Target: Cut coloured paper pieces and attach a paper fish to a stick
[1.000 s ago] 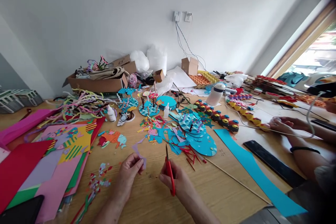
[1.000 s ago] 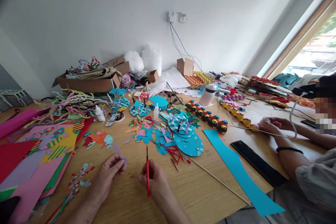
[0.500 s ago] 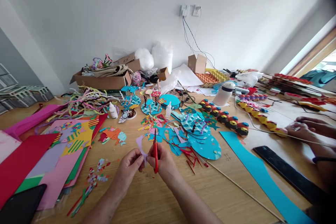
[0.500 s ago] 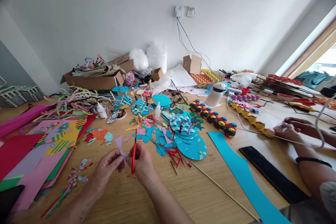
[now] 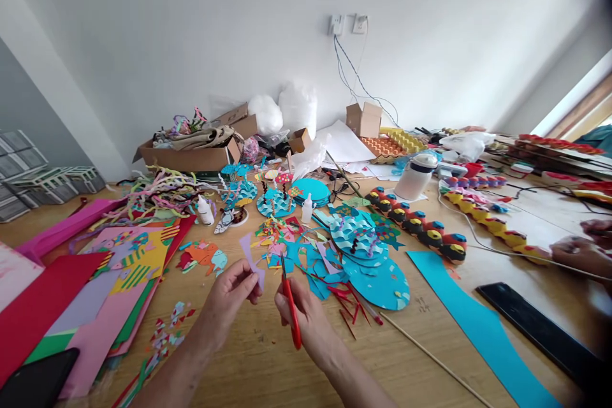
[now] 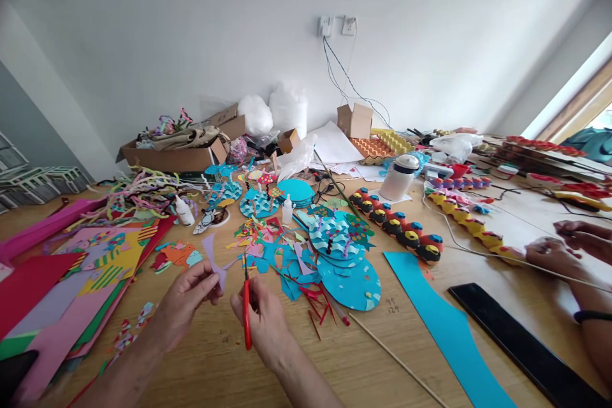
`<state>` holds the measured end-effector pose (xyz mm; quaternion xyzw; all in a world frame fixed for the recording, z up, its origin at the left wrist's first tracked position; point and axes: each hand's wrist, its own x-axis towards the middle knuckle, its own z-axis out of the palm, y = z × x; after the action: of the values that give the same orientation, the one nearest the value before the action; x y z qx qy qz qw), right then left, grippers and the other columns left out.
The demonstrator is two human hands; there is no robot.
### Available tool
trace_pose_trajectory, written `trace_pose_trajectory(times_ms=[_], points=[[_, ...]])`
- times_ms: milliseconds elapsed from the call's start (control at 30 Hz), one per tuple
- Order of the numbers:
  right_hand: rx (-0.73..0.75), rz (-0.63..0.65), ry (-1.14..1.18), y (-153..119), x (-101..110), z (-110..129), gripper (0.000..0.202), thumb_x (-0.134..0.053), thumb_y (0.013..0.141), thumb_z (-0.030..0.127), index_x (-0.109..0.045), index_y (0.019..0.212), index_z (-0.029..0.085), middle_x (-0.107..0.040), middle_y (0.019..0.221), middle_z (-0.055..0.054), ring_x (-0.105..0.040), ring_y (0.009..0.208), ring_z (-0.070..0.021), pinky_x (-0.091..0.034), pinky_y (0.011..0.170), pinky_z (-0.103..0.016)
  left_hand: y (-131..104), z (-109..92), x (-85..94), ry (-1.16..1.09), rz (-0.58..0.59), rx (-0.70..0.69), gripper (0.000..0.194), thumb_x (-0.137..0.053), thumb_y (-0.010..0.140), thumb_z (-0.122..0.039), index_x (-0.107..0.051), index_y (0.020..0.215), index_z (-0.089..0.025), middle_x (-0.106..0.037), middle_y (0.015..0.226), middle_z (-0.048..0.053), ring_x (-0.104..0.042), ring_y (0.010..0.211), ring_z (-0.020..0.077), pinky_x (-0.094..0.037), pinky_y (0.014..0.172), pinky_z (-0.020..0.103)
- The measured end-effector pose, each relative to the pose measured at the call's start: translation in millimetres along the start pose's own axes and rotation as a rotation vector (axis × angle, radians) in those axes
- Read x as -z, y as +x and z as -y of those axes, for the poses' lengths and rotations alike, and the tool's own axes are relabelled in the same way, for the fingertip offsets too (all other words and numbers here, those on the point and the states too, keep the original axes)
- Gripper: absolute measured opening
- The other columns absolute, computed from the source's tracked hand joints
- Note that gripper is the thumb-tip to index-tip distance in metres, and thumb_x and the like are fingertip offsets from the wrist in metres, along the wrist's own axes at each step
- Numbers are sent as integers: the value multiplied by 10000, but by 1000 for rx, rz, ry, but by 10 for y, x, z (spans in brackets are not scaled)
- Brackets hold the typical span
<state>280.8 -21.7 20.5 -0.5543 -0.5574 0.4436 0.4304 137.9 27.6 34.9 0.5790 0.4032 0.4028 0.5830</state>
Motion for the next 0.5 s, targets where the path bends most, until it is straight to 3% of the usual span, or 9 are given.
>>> trace_pose_trajectory(times_ms=[200,500], points=[[-17,117,-137,-155,-21,4,213,-365,814,290,-371,624,194,-369,564,52,-331,522,-89,-252,477,-201,55,-55,29,-69,14,24,143,-521,748,-273,-548,658,-166,-570,624,-6,-516,609,115,-431,564,214],[-58,147,-173,-84,-126,-13,242,-354,824,333,-377,631,190,-378,580,48,-328,537,-87,-242,482,-194,62,34,55,-187,-1,101,140,-545,743,-273,-546,660,-160,-570,617,-14,-507,586,100,-443,563,209]])
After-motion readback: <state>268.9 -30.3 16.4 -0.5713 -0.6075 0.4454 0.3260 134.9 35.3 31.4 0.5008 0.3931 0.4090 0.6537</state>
